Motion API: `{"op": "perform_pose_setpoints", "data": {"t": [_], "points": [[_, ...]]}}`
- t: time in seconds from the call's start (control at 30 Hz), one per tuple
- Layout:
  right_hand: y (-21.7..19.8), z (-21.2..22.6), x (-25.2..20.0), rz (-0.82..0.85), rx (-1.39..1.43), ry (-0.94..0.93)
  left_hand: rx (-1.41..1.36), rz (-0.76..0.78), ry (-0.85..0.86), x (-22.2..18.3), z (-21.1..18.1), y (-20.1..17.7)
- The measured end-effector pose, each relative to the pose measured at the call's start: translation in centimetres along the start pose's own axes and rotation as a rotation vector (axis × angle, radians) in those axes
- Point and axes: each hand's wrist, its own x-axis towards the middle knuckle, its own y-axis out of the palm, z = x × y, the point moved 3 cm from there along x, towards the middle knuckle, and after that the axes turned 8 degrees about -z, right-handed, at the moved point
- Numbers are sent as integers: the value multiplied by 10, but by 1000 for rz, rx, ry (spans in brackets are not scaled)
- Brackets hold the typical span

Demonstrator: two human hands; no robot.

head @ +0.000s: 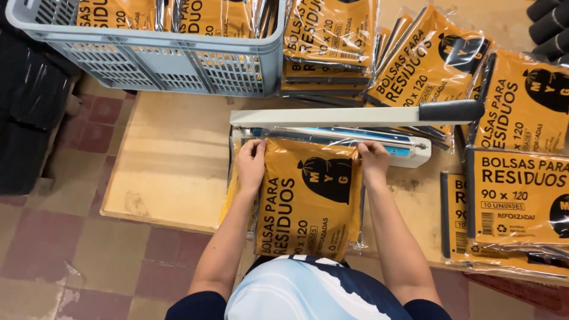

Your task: Sealing plastic bags using a manual heat sealer and organizing them into a crate.

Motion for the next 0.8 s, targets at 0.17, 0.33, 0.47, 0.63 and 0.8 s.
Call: {"op": "perform_pose_setpoints", "data": {"t": [0.17,0.33,0.47,0.63,0.8], "points": [[-7,-10,14,-116,-259,-196,70,-32,-74,16,17,32],[-11,19,-2,-87,-398,-403,131,-31,-110,17,14,41],[-4,16,1,-86,-445,-705,155,-66,-24,14,13,43],[-1,7,7,-121,-507,-850,148,-93,16,19,28,53],[-3,6,14,-196,-587,-943,141,-109,-12,17,21,51]]}}
